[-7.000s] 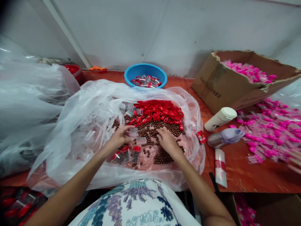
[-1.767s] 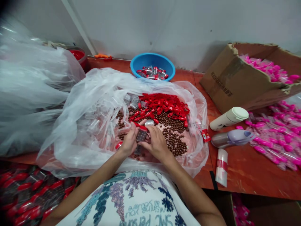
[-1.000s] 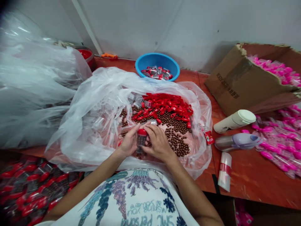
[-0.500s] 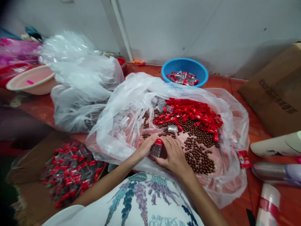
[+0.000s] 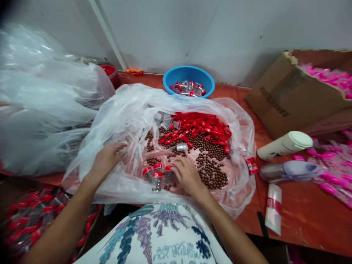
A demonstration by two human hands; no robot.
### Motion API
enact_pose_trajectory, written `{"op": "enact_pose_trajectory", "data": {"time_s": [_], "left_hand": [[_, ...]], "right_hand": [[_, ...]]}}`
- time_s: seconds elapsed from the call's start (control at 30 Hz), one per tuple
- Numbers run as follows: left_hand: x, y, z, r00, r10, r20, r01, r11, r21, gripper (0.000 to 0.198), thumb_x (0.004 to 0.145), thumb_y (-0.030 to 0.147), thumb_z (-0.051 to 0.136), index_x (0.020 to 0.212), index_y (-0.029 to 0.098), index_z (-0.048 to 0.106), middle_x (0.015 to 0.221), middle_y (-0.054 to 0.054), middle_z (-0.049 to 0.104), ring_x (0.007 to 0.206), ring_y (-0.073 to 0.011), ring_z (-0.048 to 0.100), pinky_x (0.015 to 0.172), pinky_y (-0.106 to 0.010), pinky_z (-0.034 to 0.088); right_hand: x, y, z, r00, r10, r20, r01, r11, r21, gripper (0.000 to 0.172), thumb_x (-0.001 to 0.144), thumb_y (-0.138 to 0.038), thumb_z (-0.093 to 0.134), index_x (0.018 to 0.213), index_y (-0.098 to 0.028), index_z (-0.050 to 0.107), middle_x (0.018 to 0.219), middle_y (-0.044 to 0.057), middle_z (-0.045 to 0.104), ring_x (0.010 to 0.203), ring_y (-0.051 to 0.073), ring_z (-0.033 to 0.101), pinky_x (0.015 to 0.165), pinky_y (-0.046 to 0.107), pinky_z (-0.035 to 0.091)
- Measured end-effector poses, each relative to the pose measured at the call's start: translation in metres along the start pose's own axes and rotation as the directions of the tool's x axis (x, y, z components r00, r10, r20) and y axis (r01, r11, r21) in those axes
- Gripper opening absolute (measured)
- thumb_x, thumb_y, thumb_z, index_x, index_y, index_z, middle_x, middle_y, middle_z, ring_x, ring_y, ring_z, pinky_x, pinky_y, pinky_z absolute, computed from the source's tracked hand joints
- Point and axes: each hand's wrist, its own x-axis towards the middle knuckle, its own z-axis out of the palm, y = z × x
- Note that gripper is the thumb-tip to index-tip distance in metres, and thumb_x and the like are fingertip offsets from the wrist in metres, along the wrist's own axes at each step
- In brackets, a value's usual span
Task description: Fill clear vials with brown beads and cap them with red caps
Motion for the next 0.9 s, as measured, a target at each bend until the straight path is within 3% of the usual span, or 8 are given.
{"op": "enact_pose_trajectory", "data": {"time_s": [0.1, 0.2, 0.3, 0.4, 0.53, 0.67, 0.9], "left_hand": [[0.0, 0.032, 0.012, 0.997, 0.013, 0.07, 0.014, 0.928, -0.372, 0.039, 0.076, 0.041, 0.055, 0.105, 0.016, 0.063, 0.097, -0.006, 0.066, 0.083, -0.0214, 0.059, 0.078, -0.031, 0.044], [0.001, 0.074, 0.039, 0.963, 0.151, 0.225, 0.018, 0.792, -0.61, 0.041, 0.075, 0.042, 0.058, 0.108, 0.018, 0.06, 0.097, -0.005, 0.066, 0.082, -0.0204, 0.06, 0.075, -0.03, 0.046], [0.004, 0.104, 0.064, 0.938, 0.231, 0.257, -0.034, 0.8, -0.599, 0.037, 0.076, 0.036, 0.057, 0.109, 0.02, 0.061, 0.095, -0.005, 0.067, 0.082, -0.021, 0.06, 0.076, -0.031, 0.045], [0.007, 0.112, 0.073, 0.924, 0.262, 0.279, -0.074, 0.838, -0.541, 0.031, 0.075, 0.033, 0.057, 0.102, 0.021, 0.065, 0.099, -0.005, 0.068, 0.089, -0.0229, 0.06, 0.08, -0.032, 0.043], [0.009, 0.102, 0.067, 0.919, 0.241, 0.311, -0.061, 0.868, -0.492, 0.035, 0.075, 0.036, 0.057, 0.105, 0.021, 0.068, 0.098, -0.005, 0.071, 0.089, -0.0254, 0.062, 0.079, -0.032, 0.042], [0.011, 0.104, 0.069, 0.911, 0.259, 0.322, -0.082, 0.877, -0.474, 0.033, 0.077, 0.037, 0.054, 0.101, 0.021, 0.07, 0.086, -0.004, 0.072, 0.078, -0.0238, 0.063, 0.07, -0.029, 0.042], [0.03, 0.149, 0.095, 0.913, 0.295, 0.283, -0.134, 0.87, -0.474, 0.028, 0.075, 0.032, 0.054, 0.089, 0.017, 0.073, 0.078, -0.006, 0.072, 0.069, -0.0198, 0.061, 0.064, -0.026, 0.04]], "right_hand": [[0.011, 0.032, -0.014, 0.988, 0.114, -0.109, -0.12, 0.991, -0.056, 0.028, 0.093, -0.018, 0.039, 0.111, -0.02, 0.061, 0.104, 0.009, 0.062, 0.098, 0.021, 0.055, 0.087, 0.037, 0.047], [0.03, 0.055, -0.014, 0.991, 0.089, -0.101, -0.106, 0.979, -0.177, 0.031, 0.092, -0.017, 0.041, 0.117, -0.021, 0.06, 0.115, 0.01, 0.061, 0.101, 0.022, 0.054, 0.089, 0.038, 0.045], [0.049, 0.066, -0.008, 0.999, 0.027, 0.02, -0.021, 0.963, -0.268, 0.035, 0.09, -0.019, 0.048, 0.124, -0.022, 0.057, 0.121, 0.009, 0.059, 0.102, 0.021, 0.052, 0.09, 0.037, 0.044], [0.051, 0.069, -0.012, 0.995, 0.048, 0.092, -0.02, 0.959, -0.283, 0.032, 0.09, -0.022, 0.051, 0.121, -0.024, 0.06, 0.106, 0.007, 0.063, 0.094, 0.019, 0.053, 0.084, 0.031, 0.044], [0.021, 0.078, -0.043, 0.991, 0.131, 0.034, -0.114, 0.943, -0.313, 0.032, 0.09, -0.02, 0.05, 0.119, -0.026, 0.061, 0.101, 0.007, 0.06, 0.09, 0.019, 0.053, 0.08, 0.03, 0.044], [-0.02, 0.089, -0.069, 0.966, 0.257, -0.031, -0.244, 0.863, -0.442, 0.035, 0.088, -0.017, 0.051, 0.121, -0.024, 0.059, 0.1, 0.01, 0.058, 0.091, 0.022, 0.052, 0.077, 0.032, 0.044], [-0.043, 0.087, -0.061, 0.966, 0.257, -0.034, -0.239, 0.832, -0.502, 0.042, 0.09, -0.014, 0.044, 0.129, -0.028, 0.052, 0.108, 0.011, 0.061, 0.09, 0.022, 0.056, 0.077, 0.033, 0.044]]}}
